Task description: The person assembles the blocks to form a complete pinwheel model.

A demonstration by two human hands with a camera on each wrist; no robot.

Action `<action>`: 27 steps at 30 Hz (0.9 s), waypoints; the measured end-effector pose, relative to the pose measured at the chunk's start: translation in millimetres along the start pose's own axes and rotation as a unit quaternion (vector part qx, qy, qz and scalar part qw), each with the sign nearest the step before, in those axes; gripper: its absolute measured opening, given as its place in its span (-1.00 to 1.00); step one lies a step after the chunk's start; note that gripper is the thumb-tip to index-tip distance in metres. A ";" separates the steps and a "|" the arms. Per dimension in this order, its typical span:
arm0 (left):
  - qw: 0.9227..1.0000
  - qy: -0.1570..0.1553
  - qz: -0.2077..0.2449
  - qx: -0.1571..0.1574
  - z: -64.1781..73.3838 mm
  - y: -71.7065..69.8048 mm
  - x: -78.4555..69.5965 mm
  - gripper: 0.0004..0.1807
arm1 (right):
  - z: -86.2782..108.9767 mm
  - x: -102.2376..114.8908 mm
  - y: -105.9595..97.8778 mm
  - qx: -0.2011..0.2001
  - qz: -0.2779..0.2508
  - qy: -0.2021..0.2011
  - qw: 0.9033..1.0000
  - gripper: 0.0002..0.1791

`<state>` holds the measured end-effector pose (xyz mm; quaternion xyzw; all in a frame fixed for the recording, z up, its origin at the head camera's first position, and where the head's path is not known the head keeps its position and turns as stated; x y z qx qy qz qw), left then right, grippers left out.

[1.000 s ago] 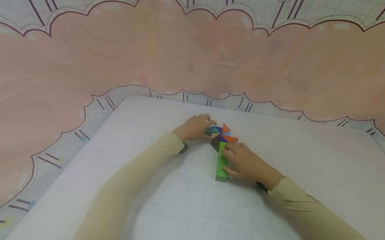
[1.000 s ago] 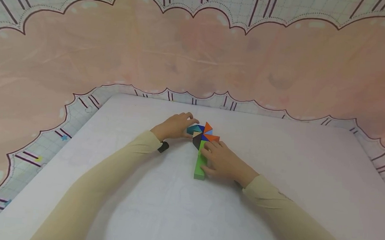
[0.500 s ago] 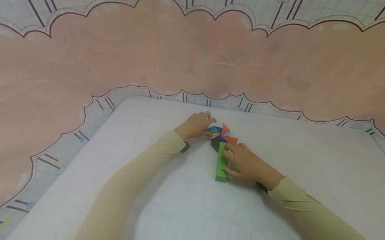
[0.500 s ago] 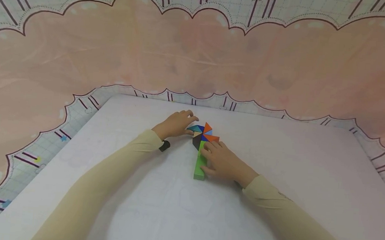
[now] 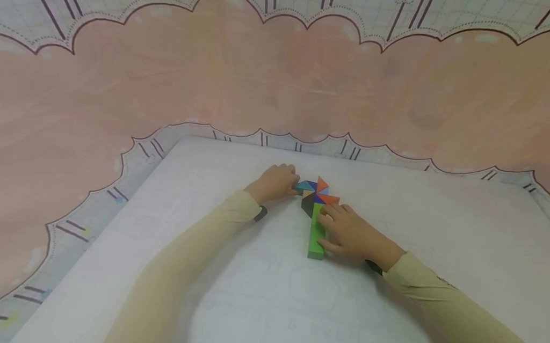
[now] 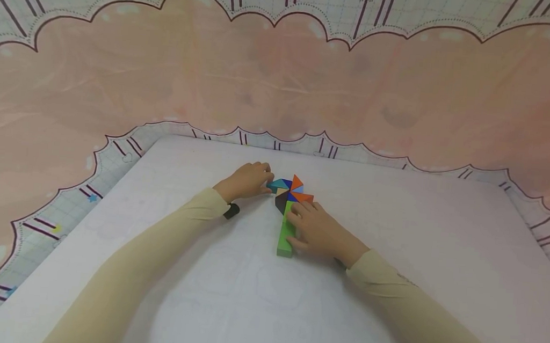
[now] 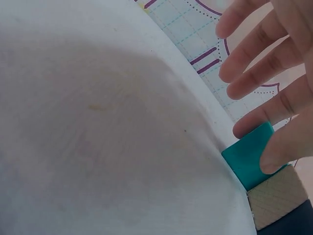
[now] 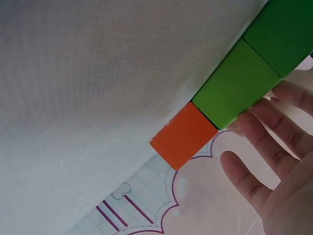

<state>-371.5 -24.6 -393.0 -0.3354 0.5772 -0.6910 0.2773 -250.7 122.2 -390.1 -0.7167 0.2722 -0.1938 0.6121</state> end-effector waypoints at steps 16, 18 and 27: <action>1.000 0.000 0.024 -0.012 7.7 2.4 3.2 -0.62 | -1.4 2.0 0.0 0.005 -0.008 0.002 1.000 -0.57; 0.999 -0.008 0.035 -0.016 11.7 1.7 4.3 -0.60 | -1.4 2.3 0.1 0.009 -0.007 0.002 1.000 -0.57; 0.991 -0.056 0.041 -0.111 39.2 -5.1 -2.7 -0.44 | 0.2 3.8 1.1 0.012 -0.003 0.002 1.000 -0.55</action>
Point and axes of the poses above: each hand's wrist, its own z-axis away from the middle knuckle, its own y-axis out of the palm, x = y × z, the point moved 5 cm from there along -z, towards the middle knuckle, and after that the axes turned 2 degrees about y, right-handed, at the moved point
